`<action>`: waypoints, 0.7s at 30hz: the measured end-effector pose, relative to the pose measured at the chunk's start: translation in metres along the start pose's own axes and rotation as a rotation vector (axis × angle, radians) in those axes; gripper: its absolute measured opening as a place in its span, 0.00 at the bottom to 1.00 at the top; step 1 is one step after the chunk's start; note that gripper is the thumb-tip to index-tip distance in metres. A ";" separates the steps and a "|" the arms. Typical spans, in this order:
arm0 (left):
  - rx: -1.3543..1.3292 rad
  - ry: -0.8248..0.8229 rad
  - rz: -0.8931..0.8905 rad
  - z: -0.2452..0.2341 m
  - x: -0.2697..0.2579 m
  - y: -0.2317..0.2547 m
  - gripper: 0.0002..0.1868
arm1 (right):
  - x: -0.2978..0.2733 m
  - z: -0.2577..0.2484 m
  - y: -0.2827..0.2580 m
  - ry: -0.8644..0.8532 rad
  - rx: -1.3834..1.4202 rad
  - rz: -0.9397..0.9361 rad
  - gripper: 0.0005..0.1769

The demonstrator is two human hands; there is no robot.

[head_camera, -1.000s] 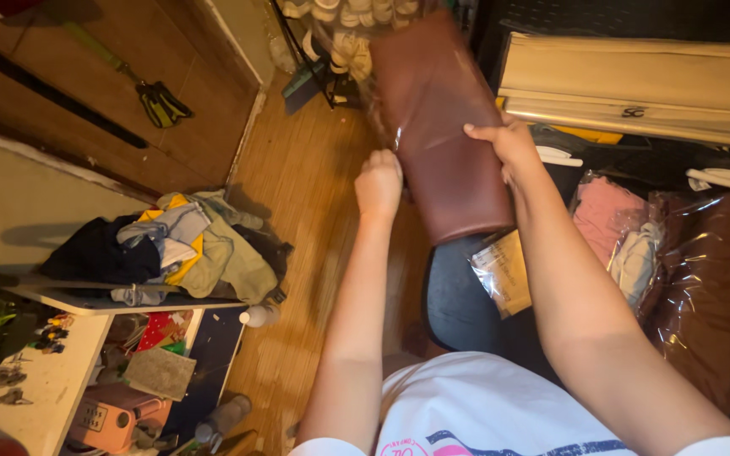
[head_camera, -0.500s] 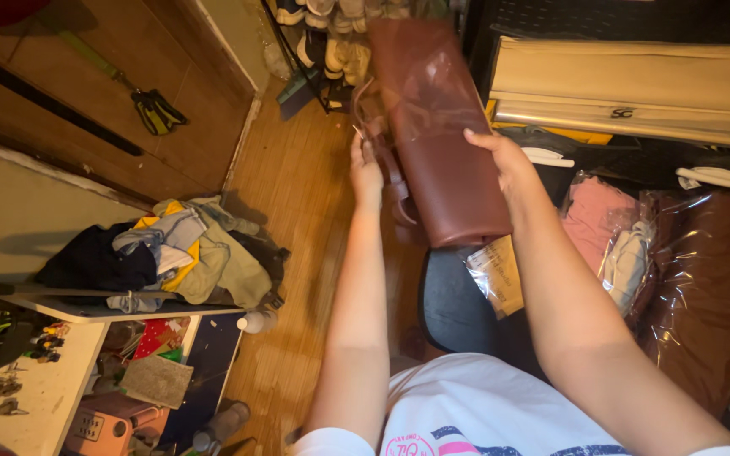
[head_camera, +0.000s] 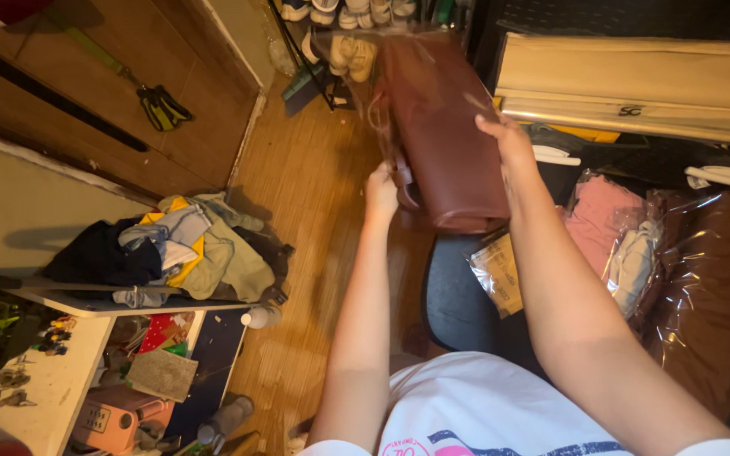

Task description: The person folds a brown garment and places it into a clear plastic bag, then smooths and seals the bag. The person then unrolls a sheet of brown paper, folds it, and places it on the table next to the packed garment.

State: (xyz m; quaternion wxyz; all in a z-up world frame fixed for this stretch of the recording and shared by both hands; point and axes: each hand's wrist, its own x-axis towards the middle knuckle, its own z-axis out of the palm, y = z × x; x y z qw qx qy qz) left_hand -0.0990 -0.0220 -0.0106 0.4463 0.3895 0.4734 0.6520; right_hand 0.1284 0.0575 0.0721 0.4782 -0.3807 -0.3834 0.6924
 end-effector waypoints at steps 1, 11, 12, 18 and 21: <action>0.197 0.006 0.014 -0.001 -0.004 -0.003 0.20 | 0.000 0.002 0.003 0.089 -0.033 0.001 0.28; -0.089 0.290 -0.528 -0.018 0.011 -0.044 0.41 | 0.005 0.005 0.010 0.310 -0.580 0.298 0.13; -0.117 0.255 -0.428 -0.023 0.016 -0.052 0.41 | 0.005 0.003 0.010 0.305 -0.685 0.348 0.13; 0.041 0.332 -0.588 -0.072 0.044 -0.077 0.29 | 0.003 0.023 0.037 0.315 -0.397 0.222 0.07; 0.011 0.365 -0.567 -0.113 0.044 -0.076 0.23 | 0.003 0.035 0.046 0.349 -0.925 0.052 0.15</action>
